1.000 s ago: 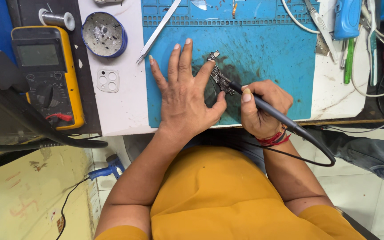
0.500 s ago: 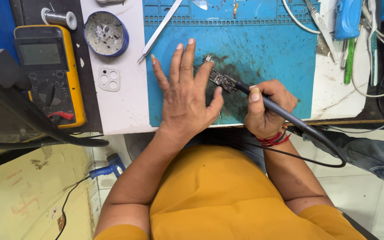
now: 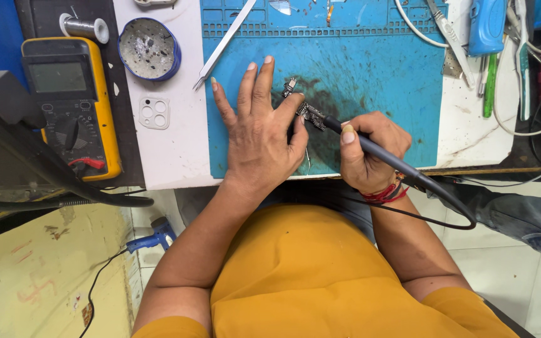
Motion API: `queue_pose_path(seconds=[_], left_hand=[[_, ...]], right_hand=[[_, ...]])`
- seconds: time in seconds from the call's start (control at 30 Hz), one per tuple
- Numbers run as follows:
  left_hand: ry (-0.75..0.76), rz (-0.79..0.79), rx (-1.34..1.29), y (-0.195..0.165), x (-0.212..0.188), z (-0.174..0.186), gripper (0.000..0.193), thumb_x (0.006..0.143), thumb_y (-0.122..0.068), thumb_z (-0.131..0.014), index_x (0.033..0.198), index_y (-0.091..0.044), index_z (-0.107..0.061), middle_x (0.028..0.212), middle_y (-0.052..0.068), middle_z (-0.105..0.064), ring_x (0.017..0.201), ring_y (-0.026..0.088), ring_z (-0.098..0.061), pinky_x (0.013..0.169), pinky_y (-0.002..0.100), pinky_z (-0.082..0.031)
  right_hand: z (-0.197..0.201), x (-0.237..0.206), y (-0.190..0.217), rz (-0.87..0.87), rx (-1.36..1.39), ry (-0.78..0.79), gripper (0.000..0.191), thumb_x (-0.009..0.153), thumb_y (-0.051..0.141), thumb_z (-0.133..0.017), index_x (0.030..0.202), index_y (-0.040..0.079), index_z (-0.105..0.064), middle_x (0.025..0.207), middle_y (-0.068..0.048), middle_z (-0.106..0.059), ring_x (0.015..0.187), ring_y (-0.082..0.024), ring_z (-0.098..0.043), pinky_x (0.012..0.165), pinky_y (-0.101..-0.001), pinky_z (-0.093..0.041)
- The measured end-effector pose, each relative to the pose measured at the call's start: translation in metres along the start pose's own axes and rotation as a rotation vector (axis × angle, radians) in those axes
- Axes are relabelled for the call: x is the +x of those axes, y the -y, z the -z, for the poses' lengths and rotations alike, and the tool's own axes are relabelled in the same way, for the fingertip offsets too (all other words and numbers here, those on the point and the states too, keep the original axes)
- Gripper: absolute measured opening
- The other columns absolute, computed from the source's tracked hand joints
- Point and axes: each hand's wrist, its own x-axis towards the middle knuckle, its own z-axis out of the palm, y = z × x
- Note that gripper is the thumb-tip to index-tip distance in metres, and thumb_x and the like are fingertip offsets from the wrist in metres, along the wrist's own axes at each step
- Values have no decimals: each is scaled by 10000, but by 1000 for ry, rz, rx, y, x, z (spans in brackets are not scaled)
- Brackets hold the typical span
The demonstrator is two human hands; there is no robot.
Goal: The person holds a phone motherboard flat on a blue repair mat with one hand while using a soldering iron in the other hand to work on the board's components, repositioning the board and touching its parts with the iron tip throughout the episode.
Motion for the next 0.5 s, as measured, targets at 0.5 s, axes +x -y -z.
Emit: queue_pose_path(seconds=[0.5], left_hand=[[-3, 10, -8, 0, 1, 2, 303, 918, -297, -676, 1149, -104, -715, 1562, 236, -400, 1488, 400, -323, 1202, 740, -16]], right_hand=[[-2, 3, 1, -39, -23, -63, 93, 1040, 96, -655, 1070, 9, -672, 811, -106, -645, 645, -191, -604, 605, -309, -453]])
